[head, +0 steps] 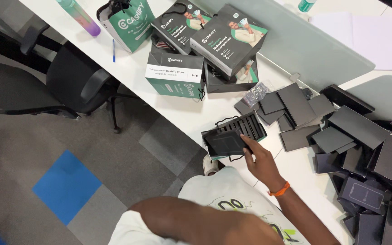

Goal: The person organizes flat black boxes by picking them up from a pile and placing them into a small storage bin one by one.

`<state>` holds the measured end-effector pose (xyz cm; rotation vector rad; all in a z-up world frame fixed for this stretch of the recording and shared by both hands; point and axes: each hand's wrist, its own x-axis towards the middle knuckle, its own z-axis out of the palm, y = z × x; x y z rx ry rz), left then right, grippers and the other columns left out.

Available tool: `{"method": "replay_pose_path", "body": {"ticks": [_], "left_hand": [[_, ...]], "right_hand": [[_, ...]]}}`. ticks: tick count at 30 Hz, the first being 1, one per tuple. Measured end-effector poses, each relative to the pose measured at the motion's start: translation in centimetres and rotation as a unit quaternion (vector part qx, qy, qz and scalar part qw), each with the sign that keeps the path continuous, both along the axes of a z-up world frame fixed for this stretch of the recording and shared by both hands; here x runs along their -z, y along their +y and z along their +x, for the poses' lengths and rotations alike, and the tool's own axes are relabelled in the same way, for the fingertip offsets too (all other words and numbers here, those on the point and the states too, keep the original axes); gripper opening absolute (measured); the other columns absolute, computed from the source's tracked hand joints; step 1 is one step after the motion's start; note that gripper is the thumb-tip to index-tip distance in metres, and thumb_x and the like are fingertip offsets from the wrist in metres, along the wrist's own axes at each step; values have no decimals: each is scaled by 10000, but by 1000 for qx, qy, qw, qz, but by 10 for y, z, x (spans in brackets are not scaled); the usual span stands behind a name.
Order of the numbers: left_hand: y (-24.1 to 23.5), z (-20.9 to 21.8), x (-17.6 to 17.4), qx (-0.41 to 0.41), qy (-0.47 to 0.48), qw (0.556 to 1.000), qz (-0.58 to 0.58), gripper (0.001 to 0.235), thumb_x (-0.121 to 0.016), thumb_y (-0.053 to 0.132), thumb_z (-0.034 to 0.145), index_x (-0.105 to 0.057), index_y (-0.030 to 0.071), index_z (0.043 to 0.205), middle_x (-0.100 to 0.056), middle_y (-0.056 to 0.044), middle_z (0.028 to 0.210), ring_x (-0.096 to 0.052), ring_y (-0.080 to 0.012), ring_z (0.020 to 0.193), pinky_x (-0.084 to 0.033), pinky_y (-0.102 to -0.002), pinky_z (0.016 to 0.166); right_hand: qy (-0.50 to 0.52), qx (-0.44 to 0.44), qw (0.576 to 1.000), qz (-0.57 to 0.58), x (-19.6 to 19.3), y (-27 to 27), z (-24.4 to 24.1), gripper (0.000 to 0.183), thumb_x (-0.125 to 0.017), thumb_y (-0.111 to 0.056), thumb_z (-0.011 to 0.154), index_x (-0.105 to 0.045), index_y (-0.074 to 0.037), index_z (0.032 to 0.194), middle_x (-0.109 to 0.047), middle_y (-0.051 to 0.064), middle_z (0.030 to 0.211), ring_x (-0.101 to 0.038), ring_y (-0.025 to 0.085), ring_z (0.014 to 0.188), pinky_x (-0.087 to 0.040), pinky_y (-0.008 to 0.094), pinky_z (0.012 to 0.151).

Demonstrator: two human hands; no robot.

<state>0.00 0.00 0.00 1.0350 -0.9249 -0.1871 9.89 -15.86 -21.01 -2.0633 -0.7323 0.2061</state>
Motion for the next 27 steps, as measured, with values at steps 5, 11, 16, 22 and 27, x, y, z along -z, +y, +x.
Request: {"method": "replay_pose_path", "body": {"ticks": [5,11,16,22,27], "left_hand": [[33,19,95,-424,92,894,112,128,-657,85,1039,-649,73,1166,-728,-63,1153,-706,-103,874,-572,-239,740],[75,32,257,-678,128,621,371,576,-783,135,823,-553,-113,1289,-671,-278,1103,-703,-308,786,-579,-405,702],[75,18,309,-540,370,645,394,648,-748,197,870,-471,-99,1375,-714,-262,1083,-771,-321,795,-600,-412,735],[74,20,285,-477,408,666,402,429,-667,174,911,-616,-13,1294,-763,-234,935,-765,-321,705,-581,-428,677],[78,22,283,-482,382,664,425,459,-676,165,902,-610,-16,1319,-752,-249,911,-753,-342,719,-579,-434,673]], "right_hand": [[40,11,997,-64,19,21,-2,360,-689,-115,944,-632,-39,1290,-720,189,1131,-767,313,891,-625,356,753],[12,-30,997,-69,36,39,2,380,-710,-126,902,-638,7,1250,-715,191,1122,-744,334,871,-610,380,745],[30,-105,983,-150,36,52,4,406,-708,-138,886,-637,19,1254,-690,202,1168,-711,358,906,-578,415,801],[9,-142,968,-205,44,64,6,448,-707,-147,858,-637,-8,1278,-692,162,1043,-687,353,840,-564,441,724],[-36,-194,943,-269,70,63,4,377,-715,-164,869,-678,-116,1240,-716,106,979,-694,312,910,-568,433,754]]}}
